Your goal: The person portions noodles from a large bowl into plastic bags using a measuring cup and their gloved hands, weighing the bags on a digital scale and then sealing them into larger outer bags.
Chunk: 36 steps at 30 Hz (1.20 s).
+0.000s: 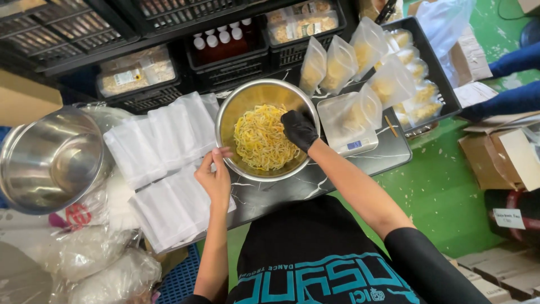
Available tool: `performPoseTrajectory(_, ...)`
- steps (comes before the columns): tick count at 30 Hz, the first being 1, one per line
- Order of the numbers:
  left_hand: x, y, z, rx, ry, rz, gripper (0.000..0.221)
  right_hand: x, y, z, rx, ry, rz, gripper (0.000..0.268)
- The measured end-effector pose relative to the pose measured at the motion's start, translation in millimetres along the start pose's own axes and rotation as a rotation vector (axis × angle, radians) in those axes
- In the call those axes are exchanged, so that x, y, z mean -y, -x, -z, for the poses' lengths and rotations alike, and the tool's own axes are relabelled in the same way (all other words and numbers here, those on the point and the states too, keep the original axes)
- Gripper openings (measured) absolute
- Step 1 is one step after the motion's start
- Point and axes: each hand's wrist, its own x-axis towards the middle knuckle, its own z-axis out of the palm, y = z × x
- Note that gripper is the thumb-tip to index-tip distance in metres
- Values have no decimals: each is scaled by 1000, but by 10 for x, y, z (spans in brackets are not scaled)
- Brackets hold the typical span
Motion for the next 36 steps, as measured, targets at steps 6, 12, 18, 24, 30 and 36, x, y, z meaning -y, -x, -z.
performPoseTrajectory(6, 171, 67, 93, -30, 0, 84, 33, -680, -158, -352, -109, 450, 218, 42)
performPoseTrajectory(12, 271, 20, -142, 47, 36, 51, 4, 452, 159, 1051, -35, 129, -35, 24)
performPoseTrajectory(18, 197, -16, -496, 147, 121, 6, 7, 742, 789, 2586, -224, -482, -88, 32)
performPoseTrajectory(24, 68, 6, -703, 253, 206, 36, 9, 956, 1217, 3246, -414, -777, -181, 39)
performPoseTrajectory(30, -11, 5, -740, 310, 243, 55, 11, 824, 1246, 3164, -512, -960, -426, 27)
performPoseTrajectory(36, 49, 32, -744, 308, 227, 74, 11, 362, 1206, 2836, -443, -320, -218, 29)
